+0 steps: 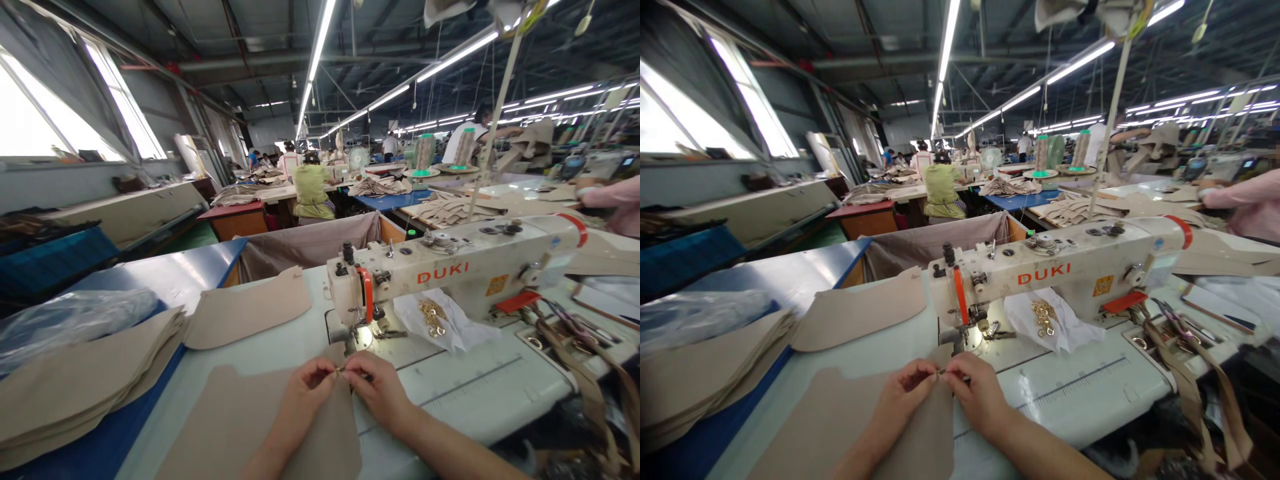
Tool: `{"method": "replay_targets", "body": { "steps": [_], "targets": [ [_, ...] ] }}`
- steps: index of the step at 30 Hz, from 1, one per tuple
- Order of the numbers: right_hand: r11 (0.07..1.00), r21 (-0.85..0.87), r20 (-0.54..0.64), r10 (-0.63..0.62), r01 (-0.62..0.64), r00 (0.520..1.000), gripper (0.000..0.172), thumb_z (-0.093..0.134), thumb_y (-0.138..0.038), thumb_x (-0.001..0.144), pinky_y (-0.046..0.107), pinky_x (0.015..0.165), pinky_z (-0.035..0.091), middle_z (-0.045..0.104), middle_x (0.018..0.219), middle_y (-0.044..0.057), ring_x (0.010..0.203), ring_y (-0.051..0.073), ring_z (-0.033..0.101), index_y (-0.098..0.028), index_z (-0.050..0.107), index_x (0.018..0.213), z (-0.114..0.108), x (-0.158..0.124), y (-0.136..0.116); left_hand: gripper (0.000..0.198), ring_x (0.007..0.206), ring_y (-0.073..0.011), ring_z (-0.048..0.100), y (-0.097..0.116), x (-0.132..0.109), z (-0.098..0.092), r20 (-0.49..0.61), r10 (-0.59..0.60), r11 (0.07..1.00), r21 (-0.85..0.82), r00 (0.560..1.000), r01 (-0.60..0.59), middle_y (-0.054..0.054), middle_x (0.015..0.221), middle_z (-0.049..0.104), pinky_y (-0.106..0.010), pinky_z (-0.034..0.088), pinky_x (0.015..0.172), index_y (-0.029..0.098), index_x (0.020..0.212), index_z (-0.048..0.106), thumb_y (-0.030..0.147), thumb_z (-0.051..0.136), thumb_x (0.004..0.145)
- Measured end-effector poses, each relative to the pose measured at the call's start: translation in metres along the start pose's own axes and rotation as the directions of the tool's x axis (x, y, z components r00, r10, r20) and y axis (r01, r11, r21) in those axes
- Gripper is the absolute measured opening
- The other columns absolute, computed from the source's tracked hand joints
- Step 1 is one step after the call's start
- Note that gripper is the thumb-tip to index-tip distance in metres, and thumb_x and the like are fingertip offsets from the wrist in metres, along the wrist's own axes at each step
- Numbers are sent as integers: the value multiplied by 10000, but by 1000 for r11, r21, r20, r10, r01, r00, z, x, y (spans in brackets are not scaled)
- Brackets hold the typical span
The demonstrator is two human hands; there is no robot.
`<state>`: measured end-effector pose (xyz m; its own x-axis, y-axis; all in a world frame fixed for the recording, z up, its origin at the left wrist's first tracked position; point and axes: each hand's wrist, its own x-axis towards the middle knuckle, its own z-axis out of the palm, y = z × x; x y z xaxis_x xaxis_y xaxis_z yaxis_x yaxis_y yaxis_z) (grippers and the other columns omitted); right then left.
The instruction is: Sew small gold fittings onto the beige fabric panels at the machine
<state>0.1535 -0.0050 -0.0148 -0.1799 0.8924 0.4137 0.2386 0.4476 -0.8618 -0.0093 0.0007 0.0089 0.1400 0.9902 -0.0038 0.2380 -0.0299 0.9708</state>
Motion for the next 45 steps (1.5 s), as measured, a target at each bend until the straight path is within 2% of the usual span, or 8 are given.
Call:
{"method": "replay_targets", "body": {
  "steps": [7, 12, 18, 22, 26, 31, 37, 45],
  "targets": [
    [994, -90, 15, -60, 61, 998, 129, 457, -172, 870, 241, 675, 409, 562, 773, 19, 733, 143, 531, -196, 518, 759, 1, -4, -2, 181, 672, -162, 583, 4, -1, 1, 9, -33, 998, -45, 999, 34, 2, 676, 638, -267, 469, 669, 176, 703, 618, 354, 632, 671],
    [992, -111, 52, -49, 54, 997, 140, 422, -168, 881, 240, 644, 394, 530, 750, 11, 699, 142, 512, -202, 484, 760, -1, -4, -3, 201, 767, -197, 625, 6, -3, 0, 64, -42, 993, -112, 997, 48, -34, 783, 705, -303, 486, 754, 173, 785, 680, 327, 664, 656],
    [994, -96, 75, -44, 51, 996, 111, 459, -167, 866, 238, 672, 402, 556, 779, 12, 735, 144, 531, -200, 512, 774, 0, -4, 1, 160, 715, -191, 628, 7, -4, 0, 7, -49, 998, -24, 999, 49, -23, 727, 708, -294, 497, 721, 175, 716, 694, 315, 663, 645],
    [999, 17, 37, 48, -48, 998, 26, 511, -192, 844, 222, 634, 408, 570, 740, -9, 680, 131, 534, -202, 530, 831, 1, -3, 1, 118, 666, -171, 613, 7, -3, 1, -30, -41, 999, -24, 999, 40, 0, 669, 686, -265, 486, 677, 185, 669, 681, 297, 665, 637],
    [986, 105, 31, 128, -131, 991, 70, 545, -156, 803, 210, 621, 407, 579, 727, -22, 654, 122, 535, -198, 542, 859, 0, -1, -3, 100, 650, -162, 606, 5, -3, 0, -50, -40, 999, -30, 998, 39, 12, 652, 675, -251, 476, 657, 190, 663, 672, 286, 666, 635],
    [993, 32, 50, 116, -118, 992, 102, 554, -118, 785, 199, 595, 375, 555, 658, -28, 635, 116, 515, -185, 590, 717, -3, 0, -4, 108, 651, -164, 605, 7, -4, 1, -49, -46, 999, -28, 998, 44, 10, 656, 673, -256, 475, 656, 188, 668, 664, 286, 667, 624],
    [988, 70, 42, 134, -137, 990, 114, 543, -128, 791, 198, 597, 382, 564, 642, -28, 629, 117, 523, -181, 600, 707, -3, 0, -2, 188, 736, -189, 625, 6, -5, 2, 18, -42, 999, 23, 999, 42, -14, 752, 697, -283, 487, 713, 187, 773, 677, 346, 633, 682],
    [981, 126, 53, 144, -149, 988, 106, 550, -150, 792, 204, 613, 408, 592, 679, -10, 648, 124, 549, -177, 646, 758, -1, 0, -2, 158, 719, -178, 623, -1, -6, 2, -16, 43, 985, 169, 999, -40, -7, 736, 695, -266, 480, 708, 198, 737, 677, 338, 605, 731]
  ]
}}
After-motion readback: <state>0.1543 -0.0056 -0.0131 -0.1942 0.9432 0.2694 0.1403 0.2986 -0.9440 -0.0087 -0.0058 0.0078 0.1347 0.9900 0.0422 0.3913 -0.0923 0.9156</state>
